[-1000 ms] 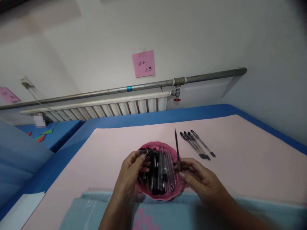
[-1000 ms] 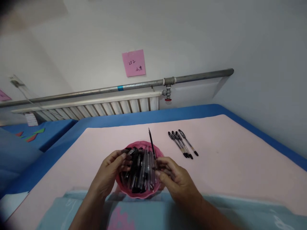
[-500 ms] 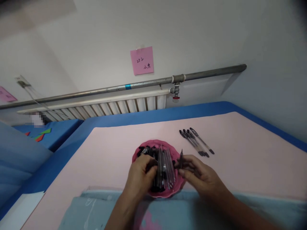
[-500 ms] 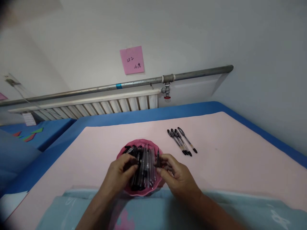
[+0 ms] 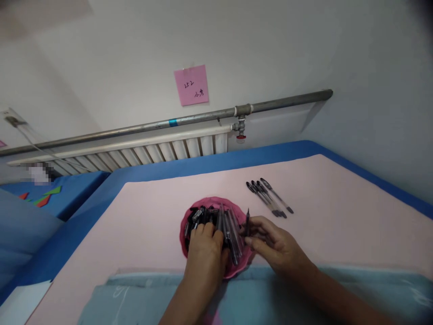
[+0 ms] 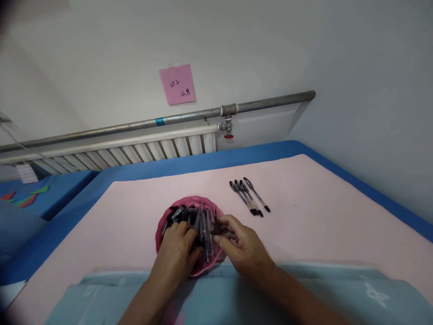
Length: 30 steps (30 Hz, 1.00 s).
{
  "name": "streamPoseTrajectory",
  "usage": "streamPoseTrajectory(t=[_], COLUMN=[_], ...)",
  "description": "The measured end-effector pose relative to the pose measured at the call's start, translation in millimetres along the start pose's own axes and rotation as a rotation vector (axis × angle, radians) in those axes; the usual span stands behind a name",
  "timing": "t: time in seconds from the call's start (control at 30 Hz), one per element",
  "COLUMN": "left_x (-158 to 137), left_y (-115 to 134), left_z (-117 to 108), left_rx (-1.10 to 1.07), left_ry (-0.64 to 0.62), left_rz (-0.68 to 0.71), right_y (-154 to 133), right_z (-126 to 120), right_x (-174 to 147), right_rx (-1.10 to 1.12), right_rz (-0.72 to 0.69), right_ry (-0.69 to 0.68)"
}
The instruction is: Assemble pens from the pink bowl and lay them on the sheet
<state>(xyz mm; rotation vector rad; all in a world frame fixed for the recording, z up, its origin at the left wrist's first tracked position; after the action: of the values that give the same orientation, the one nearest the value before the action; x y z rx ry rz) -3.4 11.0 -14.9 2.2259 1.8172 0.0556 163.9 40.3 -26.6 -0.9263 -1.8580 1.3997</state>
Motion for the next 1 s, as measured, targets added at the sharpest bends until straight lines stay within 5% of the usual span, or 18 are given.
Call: streamPoseTrajectory(t=[0.33, 0.47, 0.73, 0.87, 1.0], left_x=[2, -3, -5, -4, -4], left_y=[3, -11, -10, -15, -21], left_z=[3, -3, -17, -22, -25], left_rx=[-0.081, -0.48, -1.64, -1.833, -1.877], left_ry=[0.093, 0.18, 0.074, 0.159, 0.112], left_rz=[-0.07, -0.153, -0.107, -0.142, -0.106], right_y=[-4, -5, -22, -27, -28], right_z=[1, 0, 4, 5, 5], right_x=[0, 0, -6, -12, -15], right_rx=[-0.004, 0.066, -0.056, -0.18, -0.284], right_rz=[0.013, 0.019, 0.039, 0.0, -0.14], right_ry=[0.028, 0.0, -0.071, -0.042, 0.001])
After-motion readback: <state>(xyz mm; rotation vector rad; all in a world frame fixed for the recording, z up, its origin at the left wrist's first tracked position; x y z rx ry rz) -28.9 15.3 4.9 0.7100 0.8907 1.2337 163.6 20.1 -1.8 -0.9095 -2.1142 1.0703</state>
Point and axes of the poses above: each hand's wrist, its own x-axis towards the middle knuckle, its own z-axis out of the palm, y = z × x, the point moved 1 cm from there along x, towards the middle knuckle, and after that the axes turned 12 degrees about -y, right-handed, at the moved point
